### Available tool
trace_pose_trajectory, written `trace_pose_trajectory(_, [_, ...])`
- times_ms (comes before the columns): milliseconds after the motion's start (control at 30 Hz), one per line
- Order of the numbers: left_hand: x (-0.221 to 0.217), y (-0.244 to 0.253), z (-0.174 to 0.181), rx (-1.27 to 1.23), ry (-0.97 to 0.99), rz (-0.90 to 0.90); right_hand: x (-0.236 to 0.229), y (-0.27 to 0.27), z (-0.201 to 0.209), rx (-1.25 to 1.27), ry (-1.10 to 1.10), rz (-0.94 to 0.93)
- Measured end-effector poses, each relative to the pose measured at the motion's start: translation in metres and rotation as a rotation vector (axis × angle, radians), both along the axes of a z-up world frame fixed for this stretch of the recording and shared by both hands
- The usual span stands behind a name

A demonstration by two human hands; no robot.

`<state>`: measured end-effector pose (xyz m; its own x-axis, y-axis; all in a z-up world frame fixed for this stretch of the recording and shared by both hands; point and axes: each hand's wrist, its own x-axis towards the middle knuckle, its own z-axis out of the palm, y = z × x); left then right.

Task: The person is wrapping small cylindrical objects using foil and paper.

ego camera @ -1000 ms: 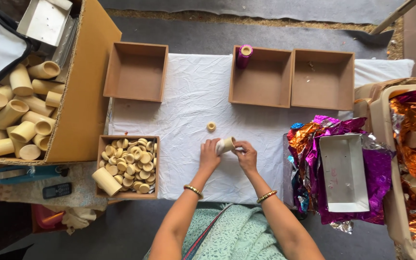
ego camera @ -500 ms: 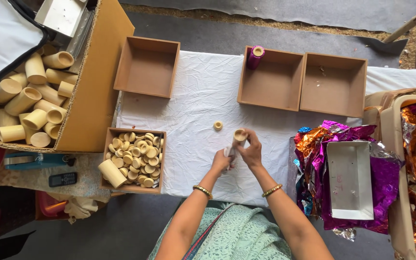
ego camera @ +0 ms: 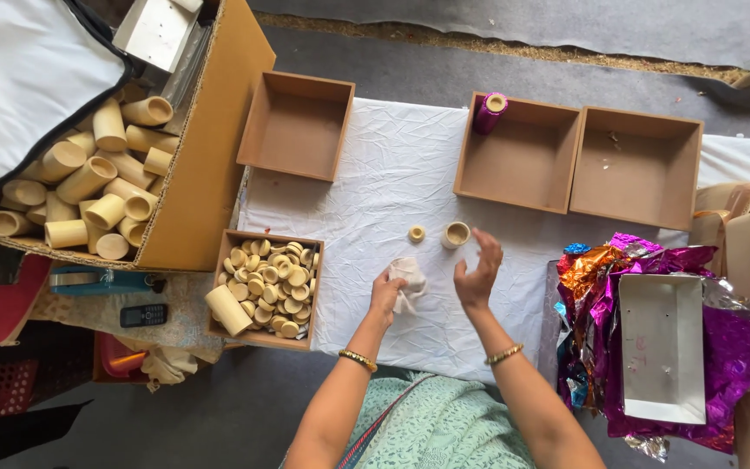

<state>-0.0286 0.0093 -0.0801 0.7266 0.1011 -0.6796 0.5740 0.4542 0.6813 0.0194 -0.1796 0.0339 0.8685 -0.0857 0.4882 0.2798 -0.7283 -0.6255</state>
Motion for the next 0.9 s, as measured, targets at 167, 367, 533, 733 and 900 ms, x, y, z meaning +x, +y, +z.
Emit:
trace_pose_trajectory(167, [0.014, -0.003, 0.046, -0.157, -0.056, -0.051, -0.031, 0.02, -0.03, 0.68, 0.417, 0.123])
trace_pose_trajectory(367, [0.067, 0.0, 0.042, 0.441, -0.416, -0.255, -0.031, -0.005, -0.097, 1.042, 0.853, -0.001])
trace_pose_trajectory(533, [0.096, -0.023, 0.07, 1.032, -0.707, -0.385, -0.021, -0.036, -0.075, 1.065, 0.935, -0.116])
trace_pose_trajectory(733, [0.043, -0.058, 0.06, 0.772, -0.368, -0.46, -0.023, -0.067, -0.107, 1.018, 0.844, -0.185])
trace_pose_trajectory(900, [0.003, -0.089, 0.129, 0.815, -0.793, -0.409, -0.031, -0.065, -0.097, 1.028, 0.906, -0.131])
